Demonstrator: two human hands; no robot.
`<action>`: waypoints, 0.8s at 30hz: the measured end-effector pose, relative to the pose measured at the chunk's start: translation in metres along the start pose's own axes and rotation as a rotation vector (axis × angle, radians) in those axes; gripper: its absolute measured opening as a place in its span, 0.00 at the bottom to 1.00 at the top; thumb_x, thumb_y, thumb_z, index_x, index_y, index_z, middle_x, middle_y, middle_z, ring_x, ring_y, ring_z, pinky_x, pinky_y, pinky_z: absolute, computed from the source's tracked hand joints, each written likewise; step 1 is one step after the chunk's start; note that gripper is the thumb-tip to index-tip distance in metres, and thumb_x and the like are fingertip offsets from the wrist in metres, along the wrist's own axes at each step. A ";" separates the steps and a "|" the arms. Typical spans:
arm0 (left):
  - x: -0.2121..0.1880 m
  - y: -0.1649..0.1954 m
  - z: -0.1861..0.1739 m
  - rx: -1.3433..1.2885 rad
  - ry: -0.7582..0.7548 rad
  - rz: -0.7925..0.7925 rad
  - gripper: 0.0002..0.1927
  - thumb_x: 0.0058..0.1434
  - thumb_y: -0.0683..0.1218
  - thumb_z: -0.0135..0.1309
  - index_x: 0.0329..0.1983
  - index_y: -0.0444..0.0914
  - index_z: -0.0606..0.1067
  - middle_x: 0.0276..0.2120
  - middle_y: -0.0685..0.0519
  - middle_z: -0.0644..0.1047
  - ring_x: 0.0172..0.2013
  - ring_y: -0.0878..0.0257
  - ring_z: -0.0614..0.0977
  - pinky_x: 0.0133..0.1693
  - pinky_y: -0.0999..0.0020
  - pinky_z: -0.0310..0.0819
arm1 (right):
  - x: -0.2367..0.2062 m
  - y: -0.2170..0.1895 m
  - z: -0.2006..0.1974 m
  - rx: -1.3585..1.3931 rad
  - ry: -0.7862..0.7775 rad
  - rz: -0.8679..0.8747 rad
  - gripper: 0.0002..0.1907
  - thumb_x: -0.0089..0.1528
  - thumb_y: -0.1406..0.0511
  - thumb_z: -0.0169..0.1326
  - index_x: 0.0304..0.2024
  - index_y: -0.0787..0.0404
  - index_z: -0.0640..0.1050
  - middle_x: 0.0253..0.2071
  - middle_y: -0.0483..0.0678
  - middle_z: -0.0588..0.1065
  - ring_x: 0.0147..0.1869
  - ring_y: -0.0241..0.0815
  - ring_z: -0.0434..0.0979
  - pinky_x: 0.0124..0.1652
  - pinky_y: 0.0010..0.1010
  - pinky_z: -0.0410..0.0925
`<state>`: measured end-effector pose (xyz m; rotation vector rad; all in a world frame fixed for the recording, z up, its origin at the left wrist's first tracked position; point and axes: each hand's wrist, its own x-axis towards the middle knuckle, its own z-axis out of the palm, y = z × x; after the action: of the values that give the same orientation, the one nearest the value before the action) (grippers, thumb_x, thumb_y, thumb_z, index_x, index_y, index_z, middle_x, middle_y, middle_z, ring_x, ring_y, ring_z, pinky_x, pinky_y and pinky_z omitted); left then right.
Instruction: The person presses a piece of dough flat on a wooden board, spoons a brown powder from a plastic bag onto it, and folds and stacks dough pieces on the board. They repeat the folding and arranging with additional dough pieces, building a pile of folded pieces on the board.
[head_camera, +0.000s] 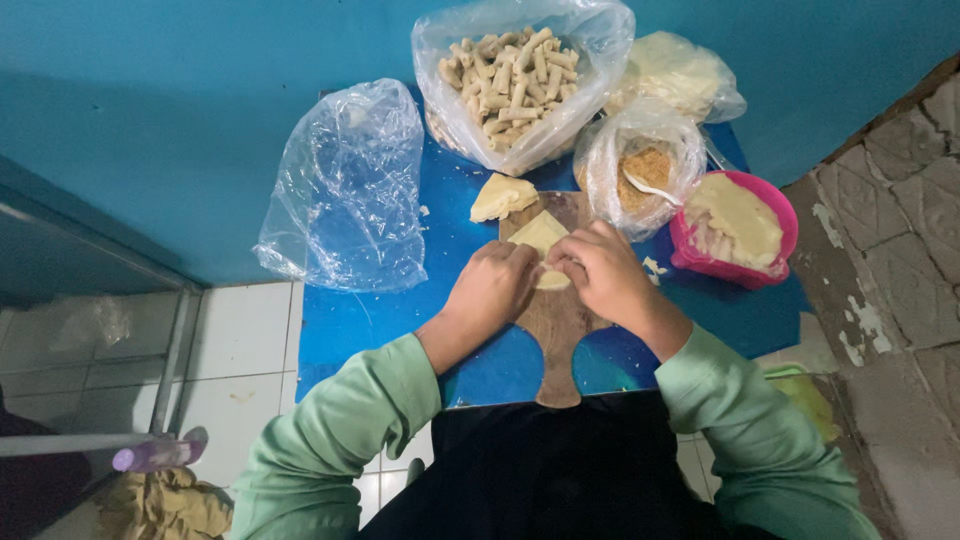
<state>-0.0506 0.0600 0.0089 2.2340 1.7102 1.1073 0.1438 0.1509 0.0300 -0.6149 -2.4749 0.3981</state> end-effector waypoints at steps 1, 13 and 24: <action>0.000 0.000 0.000 -0.005 0.017 0.017 0.07 0.63 0.43 0.58 0.38 0.34 0.76 0.32 0.42 0.78 0.38 0.43 0.79 0.44 0.50 0.73 | 0.000 -0.002 0.000 -0.014 0.012 -0.014 0.06 0.59 0.70 0.58 0.39 0.56 0.80 0.40 0.46 0.78 0.48 0.53 0.72 0.49 0.42 0.65; 0.002 -0.001 0.002 0.088 0.128 0.043 0.08 0.62 0.43 0.59 0.44 0.37 0.78 0.36 0.46 0.76 0.39 0.46 0.76 0.43 0.53 0.72 | -0.001 -0.025 -0.004 -0.294 0.068 -0.083 0.08 0.61 0.68 0.54 0.42 0.55 0.81 0.40 0.42 0.76 0.49 0.47 0.72 0.46 0.42 0.62; -0.002 0.001 0.002 0.018 0.115 -0.140 0.24 0.57 0.44 0.63 0.56 0.40 0.72 0.36 0.49 0.76 0.41 0.47 0.76 0.44 0.52 0.71 | 0.003 -0.015 0.009 -0.284 0.125 -0.008 0.19 0.61 0.69 0.54 0.55 0.57 0.81 0.42 0.43 0.78 0.48 0.49 0.70 0.47 0.42 0.63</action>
<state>-0.0488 0.0582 0.0066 2.0606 1.8955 1.2132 0.1312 0.1389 0.0303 -0.7193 -2.4308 0.0017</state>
